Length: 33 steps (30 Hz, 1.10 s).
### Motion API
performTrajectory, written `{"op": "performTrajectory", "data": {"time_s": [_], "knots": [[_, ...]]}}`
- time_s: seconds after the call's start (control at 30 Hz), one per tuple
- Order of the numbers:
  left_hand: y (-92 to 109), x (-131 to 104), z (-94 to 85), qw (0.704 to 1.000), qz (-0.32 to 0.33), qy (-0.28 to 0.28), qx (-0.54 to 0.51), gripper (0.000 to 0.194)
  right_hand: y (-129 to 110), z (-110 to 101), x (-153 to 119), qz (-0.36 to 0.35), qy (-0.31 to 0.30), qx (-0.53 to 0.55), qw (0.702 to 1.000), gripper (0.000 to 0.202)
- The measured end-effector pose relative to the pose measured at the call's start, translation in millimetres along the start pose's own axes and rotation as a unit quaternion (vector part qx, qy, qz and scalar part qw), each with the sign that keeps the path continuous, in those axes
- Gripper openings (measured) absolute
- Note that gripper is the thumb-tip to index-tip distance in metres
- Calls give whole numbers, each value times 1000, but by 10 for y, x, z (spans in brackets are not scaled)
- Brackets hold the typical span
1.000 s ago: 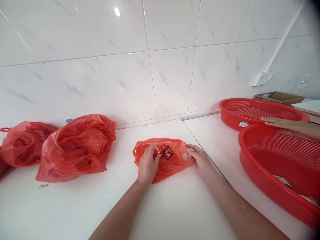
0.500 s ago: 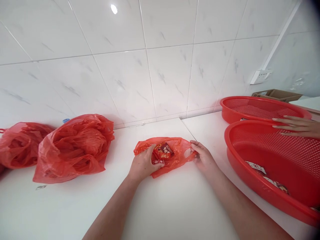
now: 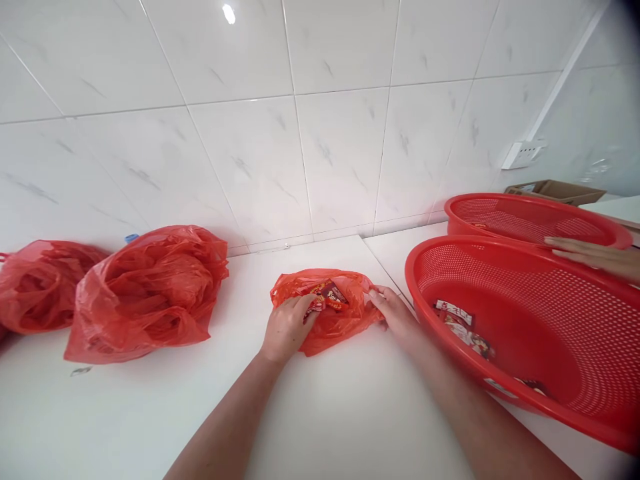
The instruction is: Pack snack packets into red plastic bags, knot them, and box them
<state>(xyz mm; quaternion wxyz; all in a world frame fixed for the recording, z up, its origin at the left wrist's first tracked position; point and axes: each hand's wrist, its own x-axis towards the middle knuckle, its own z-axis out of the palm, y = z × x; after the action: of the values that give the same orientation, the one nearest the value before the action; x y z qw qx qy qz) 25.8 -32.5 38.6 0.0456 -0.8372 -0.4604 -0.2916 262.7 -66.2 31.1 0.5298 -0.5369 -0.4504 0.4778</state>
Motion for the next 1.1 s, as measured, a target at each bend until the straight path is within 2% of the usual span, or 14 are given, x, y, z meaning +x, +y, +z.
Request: {"op": "performTrajectory", "data": {"time_s": [0.07,0.13,0.23,0.3,0.37,0.43,0.5,0.6,0.7,0.8,0.97,1.03,1.1], "knots": [[14,-5,22,1000,10,10,-1,19,-65,29,-51,33,-23,-68,997,43],[35,-10,42,999,25,-13,-14,21,-109,64,-92,56,-36,-112,991,37],[59,-8,37,996,55,-57,-34,39,-107,98,-102,47,-35,-126,990,21],[51,4,5,998,55,-31,-32,47,-69,85,-72,41,-14,-104,994,16],[18,16,-33,999,2,51,-10,47,-22,41,-28,41,7,-57,997,14],[-34,15,-53,989,-81,125,5,51,21,-18,16,50,0,-2,999,16],[-89,-8,-46,976,-164,135,-39,62,57,-74,57,59,-18,50,997,21],[-131,-76,-13,938,-286,51,-190,71,95,-138,125,48,-8,109,993,25],[-80,-154,-7,888,-342,4,-308,69,97,-199,198,1,35,172,985,29],[37,-218,-38,859,-347,30,-374,70,58,-255,238,-39,63,204,976,31],[140,-211,-130,799,-344,76,-487,66,-96,-186,169,-60,99,155,981,29],[125,-113,-209,791,-327,104,-506,60,-248,-76,100,-80,115,127,982,28],[104,47,-341,796,-309,138,-502,55,-493,61,23,-119,124,94,981,25]]}}
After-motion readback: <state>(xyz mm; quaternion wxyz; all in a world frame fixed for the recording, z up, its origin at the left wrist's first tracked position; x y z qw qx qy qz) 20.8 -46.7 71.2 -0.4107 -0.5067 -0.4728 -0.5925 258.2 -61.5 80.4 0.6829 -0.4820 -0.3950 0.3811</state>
